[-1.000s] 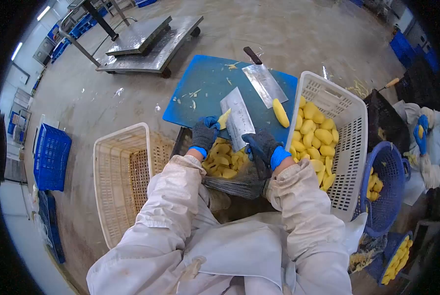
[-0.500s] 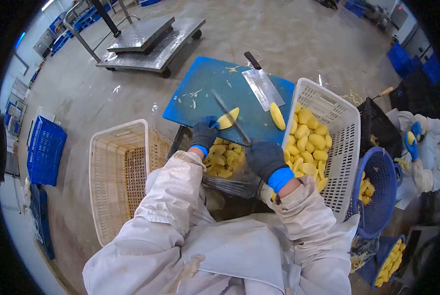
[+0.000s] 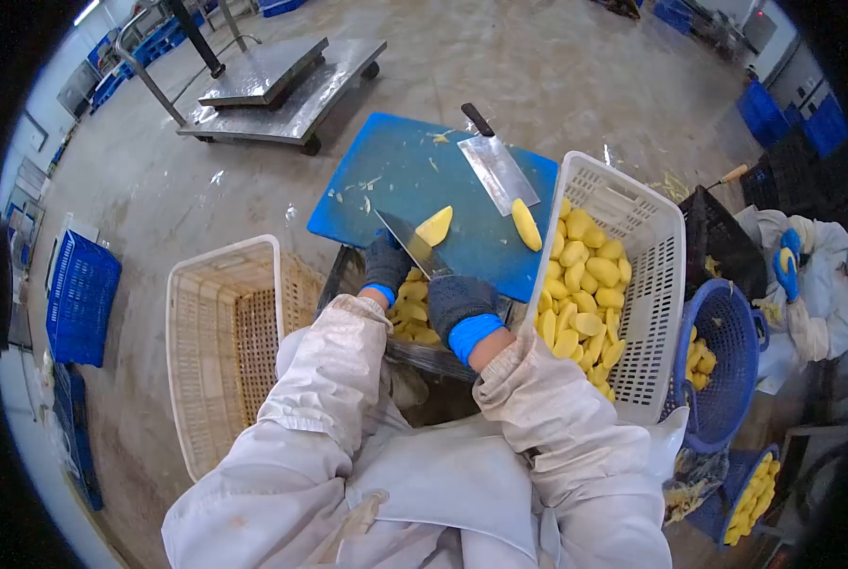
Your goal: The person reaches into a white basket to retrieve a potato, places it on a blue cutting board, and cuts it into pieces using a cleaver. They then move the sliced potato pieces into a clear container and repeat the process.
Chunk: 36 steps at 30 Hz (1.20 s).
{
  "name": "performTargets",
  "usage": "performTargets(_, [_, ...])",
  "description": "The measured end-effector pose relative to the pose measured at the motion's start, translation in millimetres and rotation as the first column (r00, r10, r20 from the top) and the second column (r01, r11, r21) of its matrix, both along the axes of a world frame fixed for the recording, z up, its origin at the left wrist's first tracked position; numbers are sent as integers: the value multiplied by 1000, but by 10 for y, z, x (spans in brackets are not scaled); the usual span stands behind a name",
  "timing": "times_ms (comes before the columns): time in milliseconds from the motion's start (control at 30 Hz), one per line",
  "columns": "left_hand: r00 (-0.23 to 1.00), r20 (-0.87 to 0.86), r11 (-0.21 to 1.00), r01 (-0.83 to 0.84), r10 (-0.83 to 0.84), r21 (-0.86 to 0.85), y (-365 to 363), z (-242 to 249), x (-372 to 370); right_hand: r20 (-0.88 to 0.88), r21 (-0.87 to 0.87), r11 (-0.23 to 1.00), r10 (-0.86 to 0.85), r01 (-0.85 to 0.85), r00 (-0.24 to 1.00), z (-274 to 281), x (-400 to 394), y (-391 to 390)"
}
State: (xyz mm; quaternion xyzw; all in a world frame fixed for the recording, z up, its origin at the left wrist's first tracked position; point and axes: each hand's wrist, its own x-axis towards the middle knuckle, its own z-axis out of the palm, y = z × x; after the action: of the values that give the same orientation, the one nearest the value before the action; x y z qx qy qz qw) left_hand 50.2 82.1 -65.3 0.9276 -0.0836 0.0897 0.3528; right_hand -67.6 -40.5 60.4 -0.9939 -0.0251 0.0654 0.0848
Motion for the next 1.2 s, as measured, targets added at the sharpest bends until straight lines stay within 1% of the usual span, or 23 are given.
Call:
performTargets(67, [997,82,997,-3,-4,79,15,32,30,5,22,1000,16,-16,1000,31,4,-52])
performTargets(133, [1000,-4,995,-3,2,-99,13,65,-22,-2,38,999,34,-34,999,150,-75,-147])
performTargets(233, [998,-55,997,2,-6,-74,8,196,-33,-17,148,989,9,-6,1000,318,-337,-361])
performTargets(267, [998,-54,997,8,-12,-73,23,217,-19,-29,390,914,-107,110,994,171,-392,-468])
performTargets(300, [998,-55,995,36,-42,-95,33,244,5,-66,604,769,-213,209,975,50,-430,-580])
performTargets(333, [996,-58,991,65,-72,-115,38,227,14,-265,733,566,-274,378,925,40,-469,-635])
performTargets(367, [995,-58,991,68,-75,-114,39,197,28,-266,734,563,-277,380,924,19,-490,-664])
performTargets(433, [993,-98,993,52,-62,-103,42,153,64,-362,810,366,-302,458,882,-53,-492,-699])
performTargets(533, [997,-42,991,62,-67,-118,35,104,60,-415,826,273,-297,493,860,-236,-469,-743])
performTargets(567, [997,-41,992,58,-63,-116,33,155,36,-415,827,273,-293,491,862,-328,-433,-781])
performTargets(633, [994,-80,998,67,-68,-20,27,242,-7,-260,813,454,-277,365,925,-483,-377,-845])
performTargets(667, [994,-82,998,66,-67,-18,24,240,-4,-262,814,451,-275,365,925,-354,-347,-802])
performTargets(733, [992,-73,992,97,-103,-79,32,248,7,-435,753,426,-247,501,866,-114,-242,-738])
performTargets(767, [992,-73,993,93,-99,-76,36,261,10,-436,755,426,-242,499,867,-173,-171,-761])
performTargets(833, [986,-104,988,123,-132,-90,36,264,3,-107,708,691,-97,144,990,-282,-41,-784])
performTargets(867, [986,-106,989,118,-127,-87,33,254,-5,-103,641,761,-39,96,994,-261,-10,-793])
performTargets(900, [991,-71,988,102,-111,-118,32,245,-16,-103,643,760,-33,92,994,-234,47,-804])
performTargets(933, [995,-37,985,88,-95,-150,37,266,-35,-367,709,619,-88,339,926,-177,106,-800])
performTargets(967, [995,-40,985,87,-94,-148,40,284,-60,-610,680,449,-91,579,787,-152,115,-794])
performTargets(1000, [994,-83,994,61,-68,-93,34,310,-74,-612,680,447,-91,582,785,-147,99,-771])
performTargets(1067, [992,-119,998,41,-45,-37,14,338,-51,-271,461,863,-84,205,959,-121,89,-670])
performTargets(1100, [991,-113,998,66,-64,13,19,338,-38,-101,239,971,-1,26,995,-100,72,-614])
performTargets(1200, [991,-109,997,75,-71,33,29,261,16,-90,155,988,5,9,996,33,-42,-535])
